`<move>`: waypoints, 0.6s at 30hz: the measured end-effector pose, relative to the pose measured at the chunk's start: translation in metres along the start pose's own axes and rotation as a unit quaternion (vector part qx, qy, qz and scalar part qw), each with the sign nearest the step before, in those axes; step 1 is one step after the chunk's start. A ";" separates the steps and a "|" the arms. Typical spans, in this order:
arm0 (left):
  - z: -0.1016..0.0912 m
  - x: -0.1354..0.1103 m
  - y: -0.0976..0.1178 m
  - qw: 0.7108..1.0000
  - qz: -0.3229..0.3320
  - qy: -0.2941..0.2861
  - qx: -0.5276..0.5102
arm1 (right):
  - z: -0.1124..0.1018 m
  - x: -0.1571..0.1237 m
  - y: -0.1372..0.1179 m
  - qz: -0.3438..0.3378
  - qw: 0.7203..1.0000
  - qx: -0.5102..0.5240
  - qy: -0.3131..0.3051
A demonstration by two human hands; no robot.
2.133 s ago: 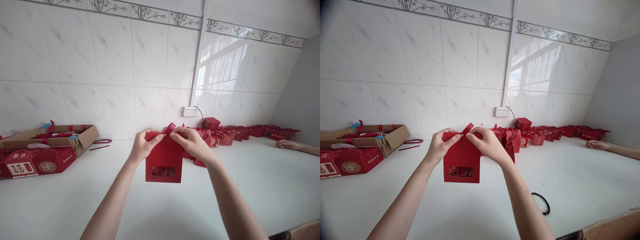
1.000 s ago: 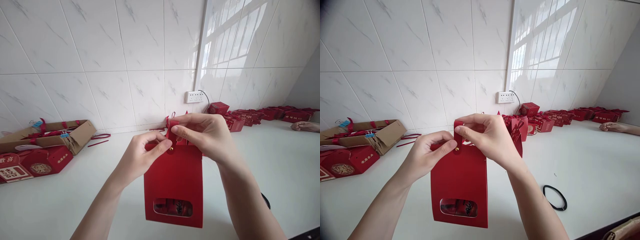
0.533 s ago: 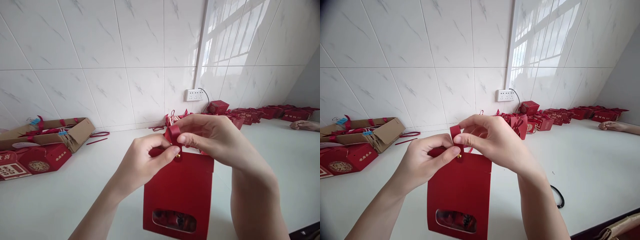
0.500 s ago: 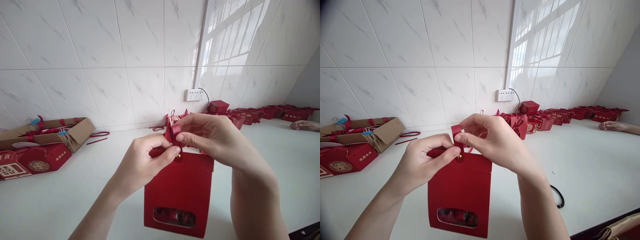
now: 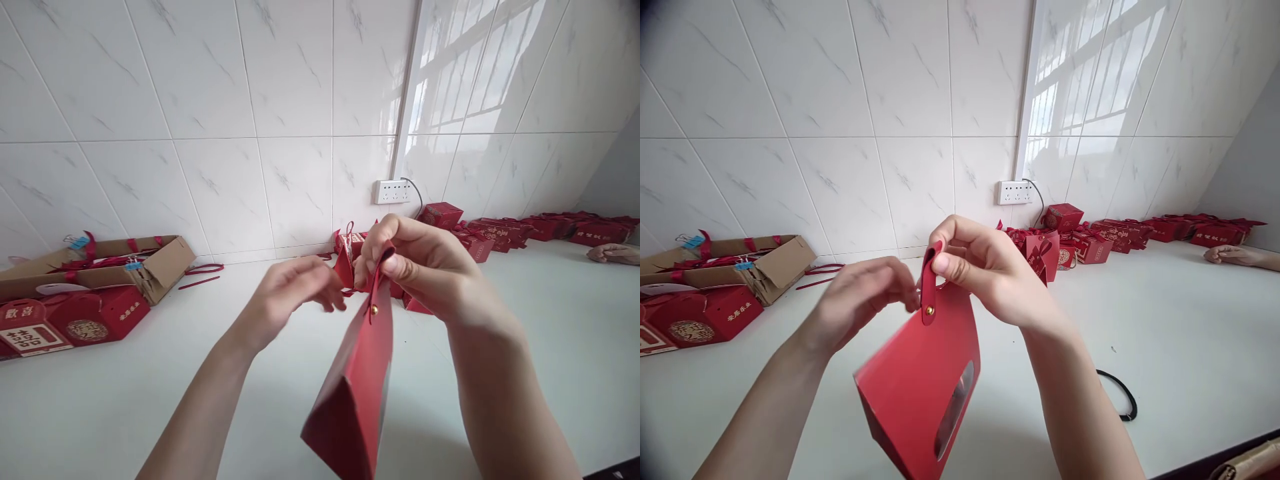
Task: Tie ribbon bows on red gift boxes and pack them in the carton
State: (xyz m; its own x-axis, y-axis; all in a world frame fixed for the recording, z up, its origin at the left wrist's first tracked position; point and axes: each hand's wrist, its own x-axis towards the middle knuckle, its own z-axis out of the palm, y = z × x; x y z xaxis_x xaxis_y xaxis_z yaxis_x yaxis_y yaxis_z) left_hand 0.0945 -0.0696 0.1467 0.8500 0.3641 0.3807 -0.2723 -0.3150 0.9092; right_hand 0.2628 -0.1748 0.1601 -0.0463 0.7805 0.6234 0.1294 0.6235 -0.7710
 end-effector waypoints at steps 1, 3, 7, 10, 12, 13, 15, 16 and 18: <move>0.001 0.003 -0.003 1.000 -0.014 -0.017 0.001 | -0.002 0.002 0.005 -0.023 1.000 0.009 -0.019; 0.005 0.006 -0.008 0.997 -0.040 -0.063 0.010 | -0.006 0.007 0.015 -0.061 0.996 0.027 -0.054; 0.011 0.009 -0.011 0.995 -0.022 -0.088 0.030 | -0.012 0.015 0.032 -0.087 0.990 0.070 -0.084; 0.013 0.010 -0.013 0.996 -0.008 -0.073 0.044 | -0.013 0.019 0.037 -0.098 0.988 0.090 -0.084; 0.013 0.009 -0.015 0.996 -0.009 -0.061 0.062 | -0.012 0.019 0.039 -0.105 0.987 0.088 -0.089; 0.013 0.009 -0.015 0.995 -0.005 -0.054 0.078 | -0.011 0.020 0.040 -0.106 0.986 0.088 -0.096; 0.013 0.007 -0.014 0.993 0.012 -0.038 0.111 | -0.009 0.020 0.041 -0.097 0.984 0.103 -0.112; 0.014 0.006 -0.013 0.992 0.022 -0.030 0.124 | -0.008 0.020 0.042 -0.090 0.983 0.115 -0.115; 0.014 0.004 -0.009 0.990 0.024 -0.013 0.136 | -0.006 0.020 0.043 -0.068 0.983 0.136 -0.102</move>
State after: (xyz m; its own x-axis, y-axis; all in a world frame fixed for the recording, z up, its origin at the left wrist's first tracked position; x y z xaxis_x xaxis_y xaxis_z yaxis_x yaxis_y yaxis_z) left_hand 0.1067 -0.0781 0.1374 0.8514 0.3208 0.4149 -0.1847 -0.5571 0.8097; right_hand 0.2730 -0.1324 0.1400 -0.2467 0.6646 0.7053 -0.1602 0.6898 -0.7060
